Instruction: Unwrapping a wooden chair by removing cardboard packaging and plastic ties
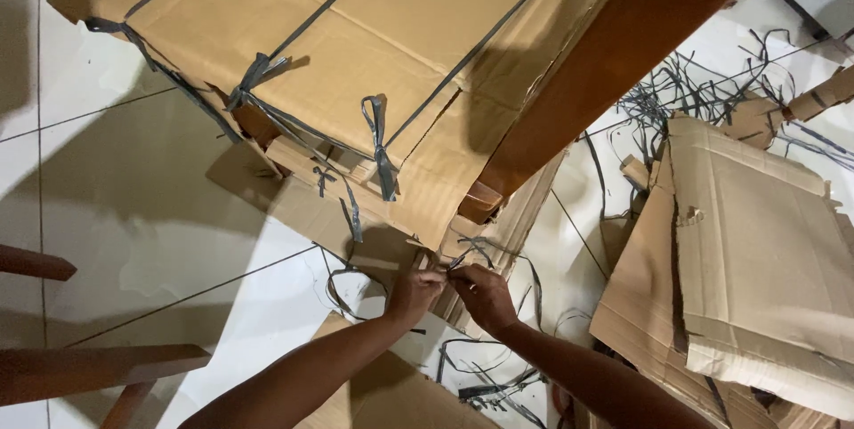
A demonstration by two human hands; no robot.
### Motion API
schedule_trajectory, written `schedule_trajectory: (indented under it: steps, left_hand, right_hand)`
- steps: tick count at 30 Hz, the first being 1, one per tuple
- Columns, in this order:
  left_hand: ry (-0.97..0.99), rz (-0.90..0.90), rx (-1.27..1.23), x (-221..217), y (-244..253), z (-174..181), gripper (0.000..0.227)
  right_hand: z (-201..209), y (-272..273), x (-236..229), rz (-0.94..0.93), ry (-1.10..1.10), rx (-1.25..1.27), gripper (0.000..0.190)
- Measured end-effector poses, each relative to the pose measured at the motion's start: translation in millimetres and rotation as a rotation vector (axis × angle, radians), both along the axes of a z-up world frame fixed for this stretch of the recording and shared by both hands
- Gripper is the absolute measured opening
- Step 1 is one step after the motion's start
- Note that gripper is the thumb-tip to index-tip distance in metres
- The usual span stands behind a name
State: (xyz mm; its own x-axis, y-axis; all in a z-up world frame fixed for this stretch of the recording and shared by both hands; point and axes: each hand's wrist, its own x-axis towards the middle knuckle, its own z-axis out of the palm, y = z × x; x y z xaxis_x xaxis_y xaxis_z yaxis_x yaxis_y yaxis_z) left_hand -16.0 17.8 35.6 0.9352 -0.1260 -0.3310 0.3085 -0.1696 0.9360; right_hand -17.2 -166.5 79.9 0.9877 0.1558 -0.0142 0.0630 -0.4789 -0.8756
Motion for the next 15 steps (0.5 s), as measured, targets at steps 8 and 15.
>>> schedule_trajectory:
  steps: [8, 15]
  left_hand:
    - [-0.064, 0.067, 0.074, 9, -7, -68, 0.017]
    - [-0.078, 0.083, 0.031, 15, -6, -72, 0.015]
  right_hand:
    - [-3, 2, -1, -0.025, 0.051, 0.035, 0.014]
    - [-19, 6, -4, -0.084, 0.138, 0.034, 0.012]
